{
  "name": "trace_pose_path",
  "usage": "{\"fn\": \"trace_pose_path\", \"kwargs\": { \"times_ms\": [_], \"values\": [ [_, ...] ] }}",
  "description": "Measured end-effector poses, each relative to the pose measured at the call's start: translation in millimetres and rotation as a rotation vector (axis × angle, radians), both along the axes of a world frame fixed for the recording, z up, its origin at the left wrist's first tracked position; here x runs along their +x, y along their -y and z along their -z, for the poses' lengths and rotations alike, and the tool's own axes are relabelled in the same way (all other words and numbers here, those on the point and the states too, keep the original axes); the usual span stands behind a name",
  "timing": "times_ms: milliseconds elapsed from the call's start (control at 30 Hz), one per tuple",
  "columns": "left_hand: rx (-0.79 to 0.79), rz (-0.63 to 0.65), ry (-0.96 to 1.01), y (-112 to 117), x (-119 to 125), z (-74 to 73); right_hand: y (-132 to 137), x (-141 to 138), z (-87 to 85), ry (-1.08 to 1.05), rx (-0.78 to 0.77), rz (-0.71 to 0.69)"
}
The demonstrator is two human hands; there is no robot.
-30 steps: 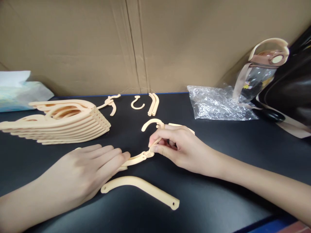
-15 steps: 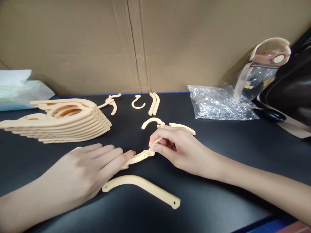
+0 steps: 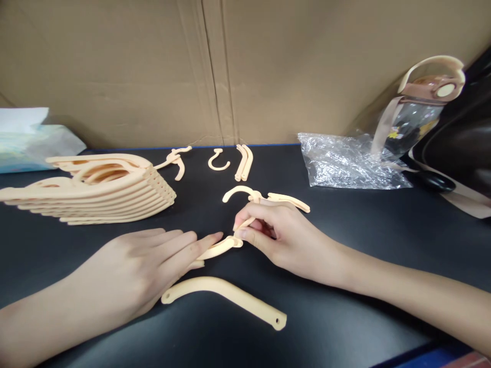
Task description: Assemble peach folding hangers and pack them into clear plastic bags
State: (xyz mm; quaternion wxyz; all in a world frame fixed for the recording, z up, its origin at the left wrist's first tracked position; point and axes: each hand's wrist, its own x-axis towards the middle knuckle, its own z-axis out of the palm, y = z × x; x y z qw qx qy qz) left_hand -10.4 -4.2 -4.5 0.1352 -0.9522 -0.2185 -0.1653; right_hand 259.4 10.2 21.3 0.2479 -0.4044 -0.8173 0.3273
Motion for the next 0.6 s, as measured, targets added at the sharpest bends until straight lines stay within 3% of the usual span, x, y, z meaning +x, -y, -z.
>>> {"fn": "trace_pose_path", "kwargs": {
  "times_ms": [233,433,500,600],
  "values": [
    [0.031,-0.009,0.007,0,3,-3.0,1,0,1.4,0.01,0.046,0.005],
    [-0.091,-0.036,0.064,0,3,-7.9,4,3,-3.7,-0.003,0.195,-0.036],
    [-0.173,-0.063,0.131,-1,2,-9.2,6,3,-5.5,0.0,0.246,-0.087],
    [-0.51,-0.096,0.248,-3,0,-13.1,12,2,-5.3,0.068,0.356,-0.24]
  ]
}}
